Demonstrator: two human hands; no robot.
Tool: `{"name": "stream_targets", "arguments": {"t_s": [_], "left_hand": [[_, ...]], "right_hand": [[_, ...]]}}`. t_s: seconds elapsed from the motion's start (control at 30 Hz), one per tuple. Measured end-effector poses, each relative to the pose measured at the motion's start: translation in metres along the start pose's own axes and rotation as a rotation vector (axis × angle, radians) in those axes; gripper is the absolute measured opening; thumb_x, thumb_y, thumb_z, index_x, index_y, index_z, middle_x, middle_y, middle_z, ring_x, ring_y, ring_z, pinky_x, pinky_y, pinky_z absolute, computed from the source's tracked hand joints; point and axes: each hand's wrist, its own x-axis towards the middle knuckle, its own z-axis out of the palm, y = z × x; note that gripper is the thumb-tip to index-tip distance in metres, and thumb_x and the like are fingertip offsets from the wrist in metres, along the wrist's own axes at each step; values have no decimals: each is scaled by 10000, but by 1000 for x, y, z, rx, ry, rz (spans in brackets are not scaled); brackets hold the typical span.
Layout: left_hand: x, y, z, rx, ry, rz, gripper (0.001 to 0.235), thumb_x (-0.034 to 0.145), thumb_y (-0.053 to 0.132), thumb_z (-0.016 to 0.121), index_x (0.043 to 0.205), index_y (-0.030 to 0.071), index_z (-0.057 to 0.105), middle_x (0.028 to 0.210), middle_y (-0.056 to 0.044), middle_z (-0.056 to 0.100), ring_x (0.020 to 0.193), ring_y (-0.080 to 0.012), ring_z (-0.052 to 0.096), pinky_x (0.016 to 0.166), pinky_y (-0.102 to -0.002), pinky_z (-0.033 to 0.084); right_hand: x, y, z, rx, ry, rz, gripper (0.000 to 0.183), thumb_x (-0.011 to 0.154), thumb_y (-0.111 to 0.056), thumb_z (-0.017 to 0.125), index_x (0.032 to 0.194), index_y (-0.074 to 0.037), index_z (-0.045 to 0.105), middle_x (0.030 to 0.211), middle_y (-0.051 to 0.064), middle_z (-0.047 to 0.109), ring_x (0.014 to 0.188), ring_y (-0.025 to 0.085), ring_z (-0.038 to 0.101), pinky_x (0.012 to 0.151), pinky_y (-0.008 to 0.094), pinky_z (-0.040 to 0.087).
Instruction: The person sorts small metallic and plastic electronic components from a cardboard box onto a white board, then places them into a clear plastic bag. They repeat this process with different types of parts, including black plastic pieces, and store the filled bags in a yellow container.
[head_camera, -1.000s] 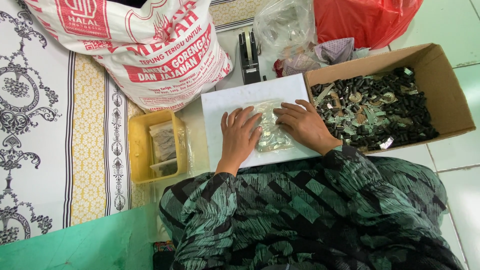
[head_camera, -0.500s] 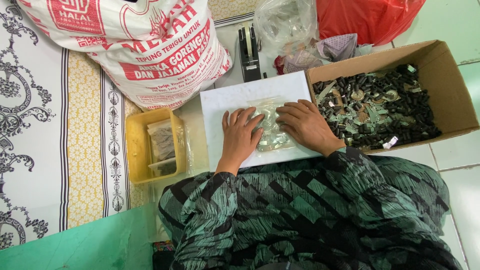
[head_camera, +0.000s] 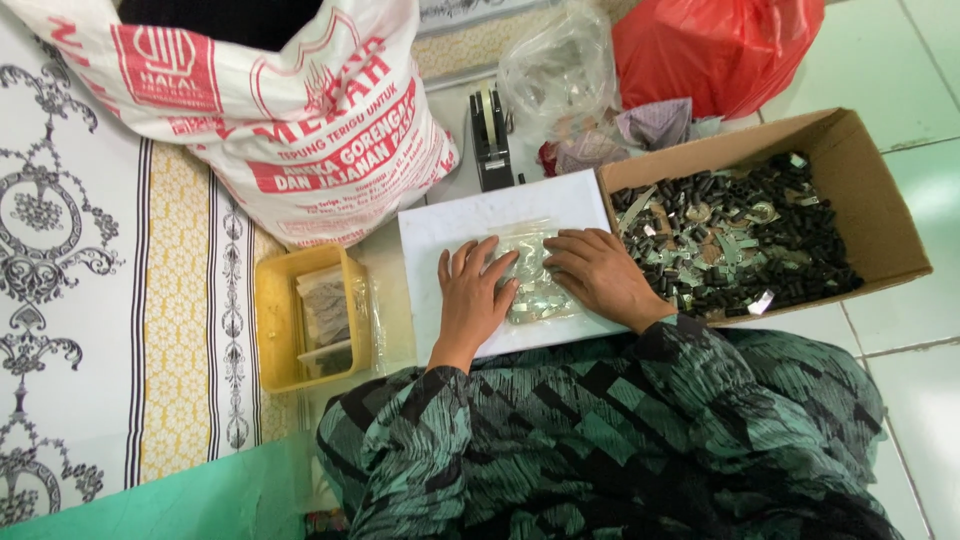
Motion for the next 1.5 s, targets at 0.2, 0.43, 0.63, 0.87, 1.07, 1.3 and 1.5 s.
{"name": "stream_targets", "arguments": {"t_s": [0.2, 0.43, 0.63, 0.87, 1.07, 1.3, 1.5], "left_hand": [[8, 5, -1, -15, 50, 60, 325, 1042, 371, 545, 1332, 298, 672, 1443, -1, 536, 1393, -271, 406, 1177, -639, 221], [10, 8, 17, -37, 27, 159, 243, 1047, 304, 565, 1248, 301, 701, 1282, 54, 607, 1268, -193, 512, 1192, -577, 219], [13, 10, 12, -26, 14, 152, 206, 1008, 286, 617, 1187, 297, 718, 1258, 61, 613, 1239, -194, 525, 1178, -574, 255], [12, 9, 16, -32, 31, 158, 201, 1014, 292, 613, 1184, 296, 719, 1258, 55, 604, 1238, -201, 512, 1173, -570, 271], [12, 9, 18, -45, 40, 154, 197, 1015, 290, 610, 1177, 287, 721, 1254, 45, 604, 1230, -210, 516, 1164, -576, 287], [11, 10, 20, -26, 74, 144, 198, 1010, 296, 618, 1181, 302, 717, 1308, 40, 583, 1251, -224, 507, 1155, -567, 314], [11, 12, 21, -41, 84, 126, 203, 1002, 289, 628, 1188, 312, 706, 1304, 34, 572, 1260, -232, 498, 1144, -586, 327]], "right_hand": [[0, 2, 4, -9, 21, -9, 213, 989, -322, 659, 1158, -198, 695, 1349, -22, 662, 1348, 201, 563, 1106, 455, 418], [2, 0, 1, -15, -21, 21, 201, 986, -328, 666, 1145, -210, 706, 1335, -23, 666, 1358, 197, 552, 1116, 460, 402], [3, 0, 3, -11, -34, 43, 195, 999, -352, 651, 1125, -217, 710, 1324, -21, 672, 1358, 196, 551, 1122, 463, 395], [3, 0, 5, 27, 36, 36, 145, 1001, -335, 661, 1064, -212, 704, 1289, -16, 683, 1321, 212, 582, 1096, 455, 406], [3, -1, 5, 32, 61, 43, 145, 997, -347, 666, 1046, -215, 699, 1285, -27, 683, 1321, 204, 583, 1095, 448, 405], [4, -2, 0, 57, 51, 52, 143, 995, -327, 677, 1054, -201, 707, 1269, -21, 693, 1309, 211, 591, 1078, 439, 409], [19, 15, 5, 154, 23, 196, 199, 1001, -304, 691, 1167, -196, 712, 1190, 1, 689, 1187, 228, 626, 967, 412, 462]]}}
